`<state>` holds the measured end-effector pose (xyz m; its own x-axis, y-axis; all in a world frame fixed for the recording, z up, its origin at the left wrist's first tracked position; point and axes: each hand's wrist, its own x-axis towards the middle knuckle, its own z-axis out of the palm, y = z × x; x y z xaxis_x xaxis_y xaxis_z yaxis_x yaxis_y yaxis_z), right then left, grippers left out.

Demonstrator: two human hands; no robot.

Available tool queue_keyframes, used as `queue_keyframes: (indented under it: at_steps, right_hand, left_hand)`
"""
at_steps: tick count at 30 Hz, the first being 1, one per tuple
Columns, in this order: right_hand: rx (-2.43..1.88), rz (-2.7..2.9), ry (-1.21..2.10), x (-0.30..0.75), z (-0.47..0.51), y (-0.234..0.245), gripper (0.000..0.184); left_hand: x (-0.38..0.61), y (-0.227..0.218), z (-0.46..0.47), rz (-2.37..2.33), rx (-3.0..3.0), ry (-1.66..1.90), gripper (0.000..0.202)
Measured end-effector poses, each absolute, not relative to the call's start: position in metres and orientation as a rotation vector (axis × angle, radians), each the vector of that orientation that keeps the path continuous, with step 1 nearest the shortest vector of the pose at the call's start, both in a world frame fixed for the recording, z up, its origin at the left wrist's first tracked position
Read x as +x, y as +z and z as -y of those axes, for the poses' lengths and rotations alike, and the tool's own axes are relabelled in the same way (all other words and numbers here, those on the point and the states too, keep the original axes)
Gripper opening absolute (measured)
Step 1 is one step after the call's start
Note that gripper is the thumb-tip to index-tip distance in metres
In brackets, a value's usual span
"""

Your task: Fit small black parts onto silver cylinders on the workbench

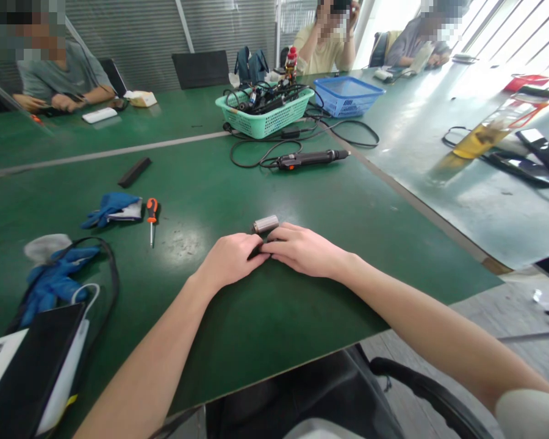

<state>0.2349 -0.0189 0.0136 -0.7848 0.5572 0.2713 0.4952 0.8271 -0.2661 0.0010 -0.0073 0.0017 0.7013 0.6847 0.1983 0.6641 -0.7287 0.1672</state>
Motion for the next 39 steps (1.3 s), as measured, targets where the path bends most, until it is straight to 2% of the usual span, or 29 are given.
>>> queue_keyframes:
  at_steps: [6, 15, 19, 26, 32, 35, 39]
  right_hand:
    - [-0.906, 2.728, 0.21, 0.264, 0.023, 0.023, 0.031]
    - [-1.427, 2.581, 0.097, 0.41, -0.018, 0.004, 0.034]
    - [-1.54, 2.497, 0.069, 0.441, -0.022, 0.0, 0.032]
    - [-1.549, 2.399, 0.072, 0.437, -0.018, -0.004, 0.035]
    - [-1.565, 2.325, -0.003, 0.429, -0.008, 0.008, 0.046]
    - [-1.494, 2.261, -0.055, 0.397, -0.001, 0.016, 0.044]
    - [-1.236, 2.366, 0.032, 0.318, 0.001, 0.016, 0.047]
  left_hand:
    - [-0.001, 0.007, 0.015, -1.135, 2.816, 0.402, 0.027]
    - [-0.007, 0.005, 0.019, -1.148, 2.841, 0.371, 0.03]
    - [-0.009, 0.005, 0.02, -1.144, 2.842, 0.359, 0.03]
    - [-0.011, 0.005, 0.023, -1.149, 2.848, 0.371, 0.029]
    - [-0.012, 0.005, 0.024, -1.162, 2.842, 0.358, 0.03]
    - [-0.013, 0.006, 0.023, -1.16, 2.837, 0.359, 0.029]
    - [-0.012, 0.006, 0.023, -1.164, 2.856, 0.37, 0.025]
